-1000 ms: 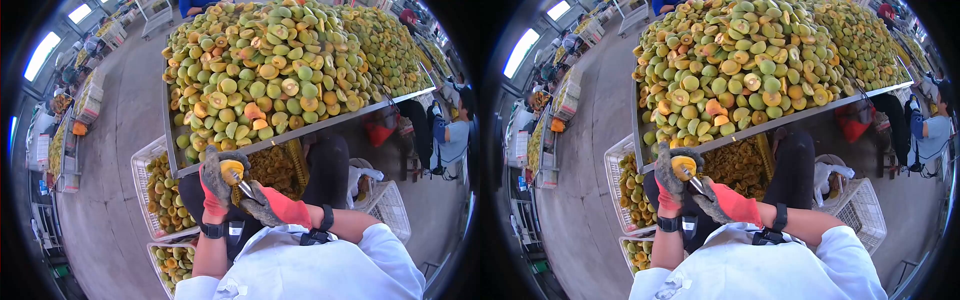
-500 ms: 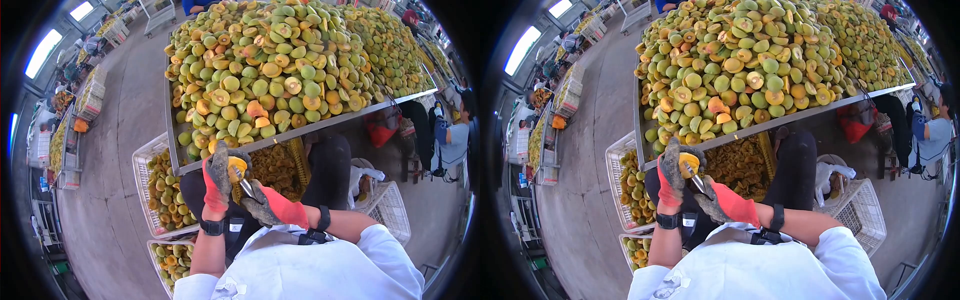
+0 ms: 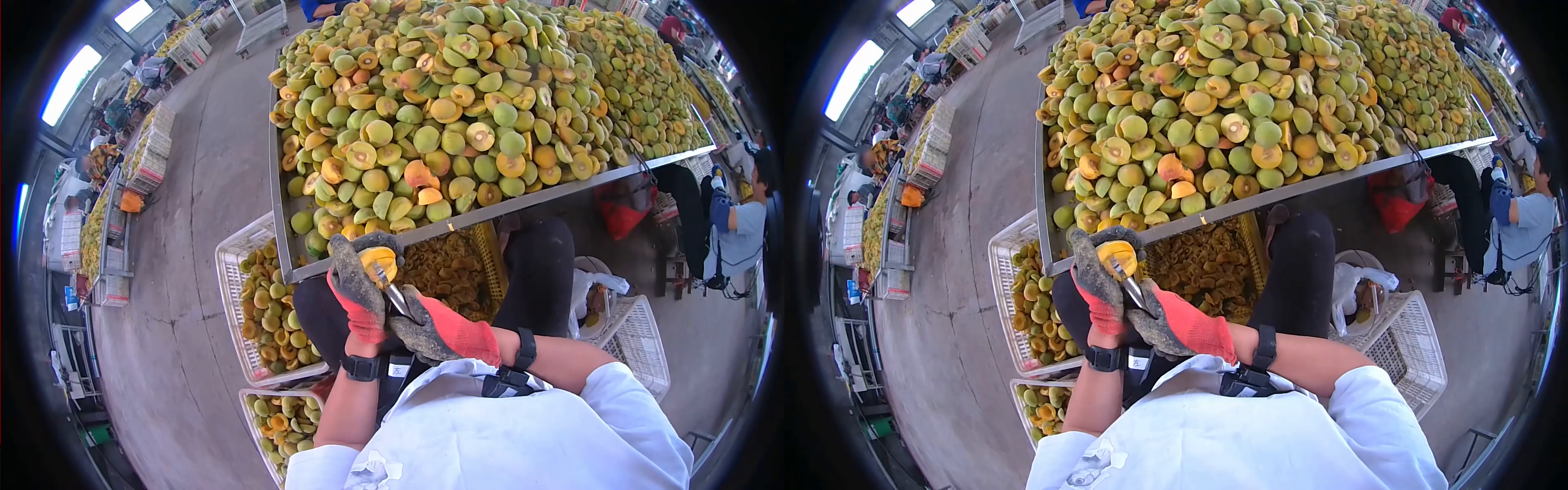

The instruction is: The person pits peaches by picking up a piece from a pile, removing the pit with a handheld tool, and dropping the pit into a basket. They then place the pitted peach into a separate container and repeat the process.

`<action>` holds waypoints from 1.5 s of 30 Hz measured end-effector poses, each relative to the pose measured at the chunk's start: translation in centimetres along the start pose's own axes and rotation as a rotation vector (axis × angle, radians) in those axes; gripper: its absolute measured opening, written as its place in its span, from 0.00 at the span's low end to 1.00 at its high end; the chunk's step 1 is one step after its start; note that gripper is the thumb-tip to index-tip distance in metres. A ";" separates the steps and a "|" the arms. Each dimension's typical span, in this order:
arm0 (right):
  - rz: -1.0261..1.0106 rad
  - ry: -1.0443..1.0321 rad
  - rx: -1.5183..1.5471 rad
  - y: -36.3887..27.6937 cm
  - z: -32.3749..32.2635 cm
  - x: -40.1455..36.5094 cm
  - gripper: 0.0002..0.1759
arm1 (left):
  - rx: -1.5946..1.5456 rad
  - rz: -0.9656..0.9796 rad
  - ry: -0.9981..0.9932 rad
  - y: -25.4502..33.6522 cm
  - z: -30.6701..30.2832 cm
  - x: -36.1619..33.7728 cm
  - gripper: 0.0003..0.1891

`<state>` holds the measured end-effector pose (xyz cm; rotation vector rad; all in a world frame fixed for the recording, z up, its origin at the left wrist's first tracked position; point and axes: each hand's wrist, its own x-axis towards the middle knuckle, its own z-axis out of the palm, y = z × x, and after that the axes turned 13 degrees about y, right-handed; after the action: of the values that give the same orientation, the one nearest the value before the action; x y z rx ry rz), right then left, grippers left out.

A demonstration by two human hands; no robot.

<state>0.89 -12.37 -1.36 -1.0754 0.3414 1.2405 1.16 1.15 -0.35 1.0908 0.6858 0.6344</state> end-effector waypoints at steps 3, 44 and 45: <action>-0.360 0.057 -0.380 0.1 -0.4 0.1 0.28 | 0.000 -0.065 0.010 0.0 -0.5 0.6 0.31; -0.289 0.239 -1.062 -1.6 -4.6 -0.7 0.23 | -0.770 -0.523 -0.046 -1.3 -2.8 3.4 0.31; -0.290 0.234 -1.067 -1.3 -5.6 -0.6 0.23 | -0.796 -0.494 0.029 -0.8 -3.1 3.6 0.28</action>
<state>3.60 -17.18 -3.15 -2.0982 -0.3606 1.0110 1.16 5.35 -2.69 0.1602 0.6117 0.4250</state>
